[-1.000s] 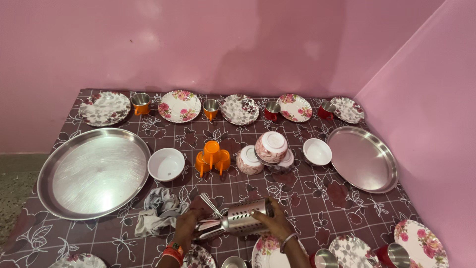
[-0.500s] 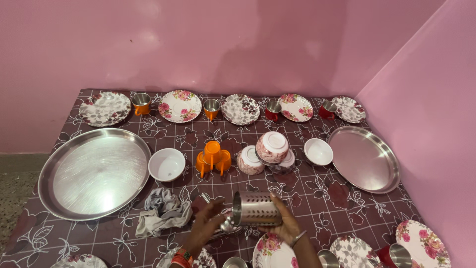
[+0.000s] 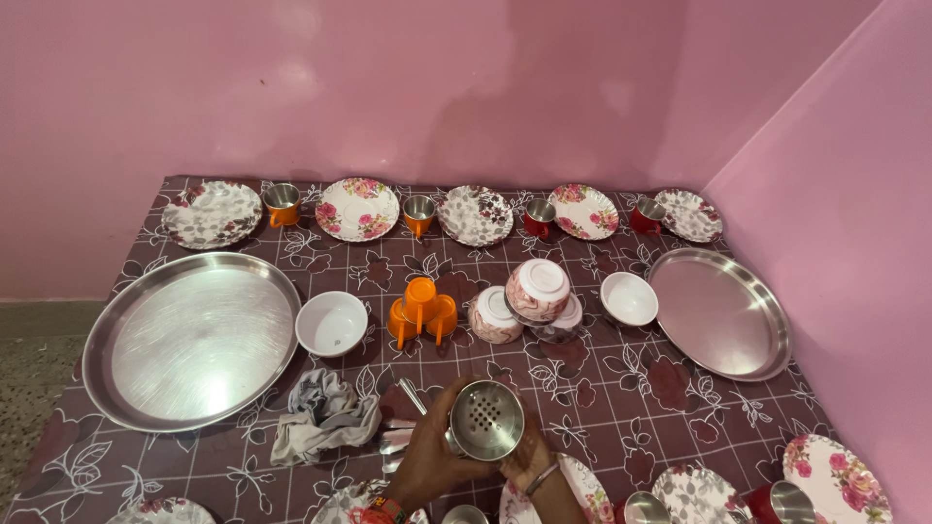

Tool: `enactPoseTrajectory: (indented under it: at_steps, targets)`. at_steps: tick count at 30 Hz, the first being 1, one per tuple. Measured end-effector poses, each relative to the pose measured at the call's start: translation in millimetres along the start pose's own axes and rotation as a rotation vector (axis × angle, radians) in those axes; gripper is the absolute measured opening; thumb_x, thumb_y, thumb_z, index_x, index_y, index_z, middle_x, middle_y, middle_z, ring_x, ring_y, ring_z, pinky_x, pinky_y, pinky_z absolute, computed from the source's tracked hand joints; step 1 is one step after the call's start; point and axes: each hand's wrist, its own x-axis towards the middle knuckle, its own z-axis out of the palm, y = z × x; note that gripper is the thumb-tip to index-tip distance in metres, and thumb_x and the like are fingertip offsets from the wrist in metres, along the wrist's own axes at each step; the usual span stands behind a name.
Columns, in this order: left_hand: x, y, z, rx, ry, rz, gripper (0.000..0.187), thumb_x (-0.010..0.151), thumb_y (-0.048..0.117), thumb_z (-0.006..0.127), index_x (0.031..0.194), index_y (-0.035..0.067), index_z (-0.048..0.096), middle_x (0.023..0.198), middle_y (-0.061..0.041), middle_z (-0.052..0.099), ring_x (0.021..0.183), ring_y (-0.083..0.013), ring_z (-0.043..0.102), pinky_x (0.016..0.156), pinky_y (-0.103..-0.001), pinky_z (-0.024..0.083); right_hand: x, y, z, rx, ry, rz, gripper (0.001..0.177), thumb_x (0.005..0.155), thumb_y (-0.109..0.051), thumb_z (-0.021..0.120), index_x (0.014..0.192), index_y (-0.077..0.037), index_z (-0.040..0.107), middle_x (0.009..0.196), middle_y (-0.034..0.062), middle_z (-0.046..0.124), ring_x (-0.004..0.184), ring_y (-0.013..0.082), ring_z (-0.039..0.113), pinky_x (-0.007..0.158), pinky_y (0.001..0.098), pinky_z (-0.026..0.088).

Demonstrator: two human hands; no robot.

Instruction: The person wipes and stacks ceramic bowls and cups, then wipes a metal utensil holder with a cloth. The person handles items one at a time, turning them over and placing them in neat stacks on a patterned tablecloth.

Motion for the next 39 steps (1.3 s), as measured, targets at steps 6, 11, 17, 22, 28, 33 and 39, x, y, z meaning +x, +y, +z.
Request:
enactPoseTrajectory:
  at_steps: [6,11,17,22,28,33,39]
  targets:
    - [19,-15,-2,0.121,0.068,-0.062,0.12,0.049,0.015,0.1,0.152,0.012,0.039,0.138,-0.01,0.062,0.127,-0.0241,0.062,0.106,-0.038,0.053,-13,-15,37,-0.579,0.15,-0.021,0.078,0.085,-0.07,0.052,0.142,-0.017,0.052,0.127,0.0137,0.064,0.113,0.0261,0.063,0.077,0.0461,0.06]
    - [33,-24,-5,0.009,-0.004,-0.094,0.112,0.055,0.012,0.091,0.152,0.012,0.036,0.132,-0.012,0.071,0.122,-0.0236,0.071,0.103,-0.036,0.06,-33,-23,56,-0.665,0.159,-0.107,0.082,0.076,-0.061,0.068,0.143,-0.018,0.048,0.129,0.0137,0.059,0.12,0.0273,0.061,0.086,0.0485,0.063]
    - [25,-32,-21,0.328,-0.027,-0.113,0.116,0.056,0.025,0.097,0.154,0.019,0.035,0.142,-0.013,0.054,0.127,-0.0312,0.058,0.109,-0.05,0.05,-22,-32,40,-0.672,0.159,-0.2,0.084,0.072,-0.053,0.077,0.137,-0.007,0.05,0.128,0.0228,0.061,0.117,0.0352,0.065,0.087,0.047,0.064]
    - [1,-57,-65,1.036,0.328,-0.254,0.093,0.057,0.031,0.095,0.139,0.025,0.053,0.125,-0.012,0.059,0.127,-0.0291,0.053,0.113,-0.067,0.028,-17,-47,23,-0.568,0.278,-0.163,0.092,0.072,-0.058,0.072,0.143,-0.007,0.044,0.131,0.0249,0.056,0.12,0.0384,0.06,0.092,0.0498,0.063]
    - [-29,-93,-103,1.312,0.377,-0.454,0.029,0.082,0.023,0.076,0.111,0.019,0.071,0.115,-0.003,0.069,0.112,-0.0223,0.067,0.107,-0.057,0.045,-20,-58,16,-0.536,0.325,-0.142,0.101,0.07,-0.065,0.067,0.149,-0.013,0.032,0.129,0.0263,0.053,0.114,0.0382,0.062,0.095,0.0511,0.06]
    - [-27,-92,-119,0.803,0.567,-0.391,0.021,0.088,0.026,0.072,0.104,0.016,0.08,0.094,-0.008,0.078,0.083,-0.0251,0.075,0.076,-0.037,0.057,-20,-66,8,-0.646,0.294,-0.192,0.087,0.079,-0.064,0.07,0.136,0.001,0.057,0.116,0.0186,0.064,0.107,0.0301,0.065,0.089,0.046,0.062]
    - [-11,-52,-127,0.164,0.563,-0.27,0.025,0.093,0.024,0.064,0.108,0.007,0.074,0.09,-0.011,0.079,0.074,-0.0208,0.07,0.068,-0.038,0.054,-30,-68,25,-0.921,0.514,-0.805,0.047,0.085,-0.03,0.077,0.123,-0.006,0.065,0.105,0.011,0.075,0.089,0.0188,0.07,0.077,0.037,0.058]
